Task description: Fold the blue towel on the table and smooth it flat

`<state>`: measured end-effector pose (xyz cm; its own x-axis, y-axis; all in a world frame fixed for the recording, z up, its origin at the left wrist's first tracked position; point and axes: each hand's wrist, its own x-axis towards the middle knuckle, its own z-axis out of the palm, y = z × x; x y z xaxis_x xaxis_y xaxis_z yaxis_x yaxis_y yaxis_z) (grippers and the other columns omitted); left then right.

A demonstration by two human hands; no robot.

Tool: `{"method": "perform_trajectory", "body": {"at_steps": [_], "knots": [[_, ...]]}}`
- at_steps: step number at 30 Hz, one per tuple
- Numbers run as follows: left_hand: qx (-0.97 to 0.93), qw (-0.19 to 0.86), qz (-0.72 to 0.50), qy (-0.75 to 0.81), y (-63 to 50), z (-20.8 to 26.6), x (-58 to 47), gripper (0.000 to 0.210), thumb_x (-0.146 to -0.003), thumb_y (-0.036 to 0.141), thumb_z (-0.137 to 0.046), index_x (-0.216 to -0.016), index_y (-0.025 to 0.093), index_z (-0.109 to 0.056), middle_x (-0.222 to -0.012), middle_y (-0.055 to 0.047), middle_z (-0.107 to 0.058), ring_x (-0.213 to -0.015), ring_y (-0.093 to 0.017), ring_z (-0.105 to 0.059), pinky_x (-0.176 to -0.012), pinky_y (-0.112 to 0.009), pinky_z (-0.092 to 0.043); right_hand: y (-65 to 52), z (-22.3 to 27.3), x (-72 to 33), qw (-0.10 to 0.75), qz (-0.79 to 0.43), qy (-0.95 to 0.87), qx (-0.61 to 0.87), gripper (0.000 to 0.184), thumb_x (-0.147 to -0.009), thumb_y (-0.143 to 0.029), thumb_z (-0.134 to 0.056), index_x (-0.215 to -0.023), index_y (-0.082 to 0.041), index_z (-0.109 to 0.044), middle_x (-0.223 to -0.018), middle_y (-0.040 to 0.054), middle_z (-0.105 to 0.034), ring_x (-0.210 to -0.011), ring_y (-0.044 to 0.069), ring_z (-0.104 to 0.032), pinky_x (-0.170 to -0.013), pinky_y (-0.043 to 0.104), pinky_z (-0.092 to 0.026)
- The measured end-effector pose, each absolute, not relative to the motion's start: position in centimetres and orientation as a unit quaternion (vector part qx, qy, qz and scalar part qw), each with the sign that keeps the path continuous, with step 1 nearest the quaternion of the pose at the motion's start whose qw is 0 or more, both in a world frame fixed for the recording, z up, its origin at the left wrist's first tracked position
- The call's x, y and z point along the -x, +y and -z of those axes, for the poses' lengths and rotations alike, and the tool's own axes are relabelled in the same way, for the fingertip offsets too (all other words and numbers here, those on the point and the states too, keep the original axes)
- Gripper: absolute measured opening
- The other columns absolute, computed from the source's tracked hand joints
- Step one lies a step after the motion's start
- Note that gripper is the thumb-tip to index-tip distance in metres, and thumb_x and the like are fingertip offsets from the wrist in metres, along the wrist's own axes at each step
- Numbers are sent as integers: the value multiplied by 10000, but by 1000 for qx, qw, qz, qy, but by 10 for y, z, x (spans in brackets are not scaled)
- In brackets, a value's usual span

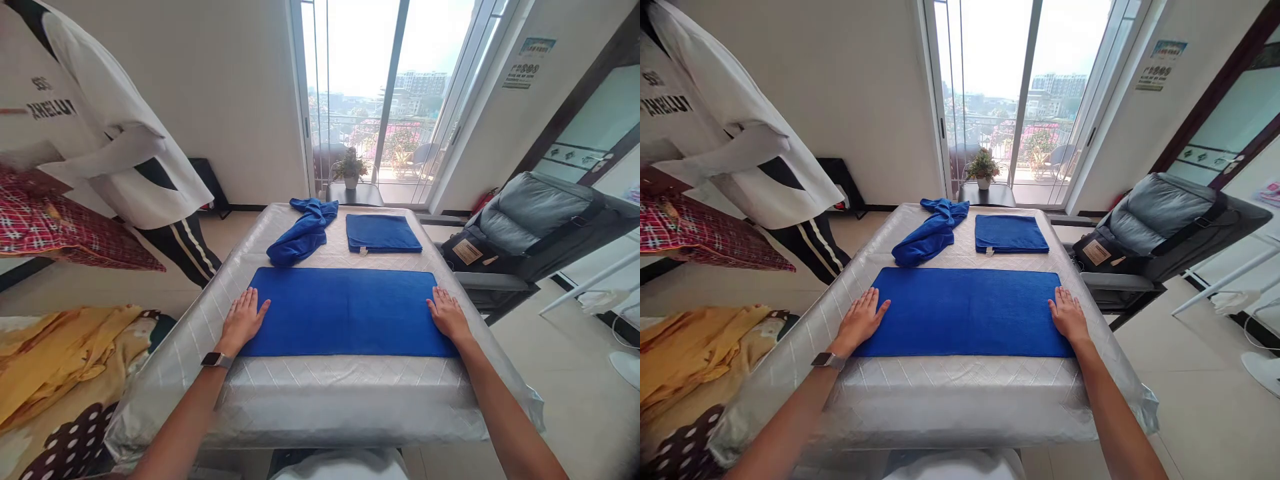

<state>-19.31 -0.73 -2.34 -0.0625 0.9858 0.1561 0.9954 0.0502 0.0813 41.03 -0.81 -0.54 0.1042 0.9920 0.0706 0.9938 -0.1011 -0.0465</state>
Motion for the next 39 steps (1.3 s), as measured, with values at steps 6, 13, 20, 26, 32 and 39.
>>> {"method": "perform_trajectory", "body": {"at_steps": [6, 13, 20, 26, 32, 39], "knots": [[817, -1, 125, -563, -22, 8, 78, 758, -1061, 638, -215, -1619, 156, -391, -1661, -127, -398, -1555, -270, -347, -1285, -461, -294, -30, -13, -295, 69, -26, -785, 615, 658, -1094, -466, -187, -1647, -153, -359, -1703, 103, -322, -1597, 247, -240, -1296, 469, -215], [881, -29, 129, -454, -31, 17, -13, 716, -1083, 598, -229, -1661, 178, -279, -1686, -119, -331, -1579, -244, -285, -1304, -466, -255, -48, 1, -191, 49, -103, -844, 524, 692, -1085, -489, -244, -1677, -130, -248, -1732, 84, -182, -1616, 244, -146, -1316, 475, -143], [863, -33, 101, -494, -36, 28, 23, 736, -1067, 640, -237, -1658, 205, -294, -1694, -91, -303, -1582, -239, -278, -1308, -469, -236, -55, 6, -229, 43, -98, -820, 563, 760, -1068, -626, -194, -1685, -183, -225, -1733, 67, -169, -1616, 250, -148, -1312, 512, -145], [783, 4, 52, -619, -65, 46, 131, 755, -1044, 644, -203, -1659, 218, -300, -1714, -65, -260, -1605, -274, -202, -1305, -520, -179, -70, 19, -330, 25, -35, -716, 697, 780, -1050, -606, -179, -1682, -156, -257, -1731, 73, -221, -1614, 266, -168, -1309, 522, -145], [661, 15, 53, -749, -98, 64, 211, 893, -1003, 678, -89, -1655, 95, -267, -1727, -158, -195, -1599, -362, -199, -1264, -598, -210, -83, 31, -412, 24, -18, -616, 787, 834, -1028, -580, -170, -1671, -53, -232, -1740, 111, -217, -1612, 270, -179, -1308, 490, -169], [652, 11, 80, -754, -97, 59, 205, 949, -980, 706, -87, -1617, 56, -357, -1685, -213, -312, -1573, -378, -270, -1228, -595, -286, -83, 30, -412, 40, -14, -617, 786, 805, -1034, -553, -200, -1658, -50, -273, -1728, 129, -261, -1602, 274, -218, -1302, 486, -187]]}}
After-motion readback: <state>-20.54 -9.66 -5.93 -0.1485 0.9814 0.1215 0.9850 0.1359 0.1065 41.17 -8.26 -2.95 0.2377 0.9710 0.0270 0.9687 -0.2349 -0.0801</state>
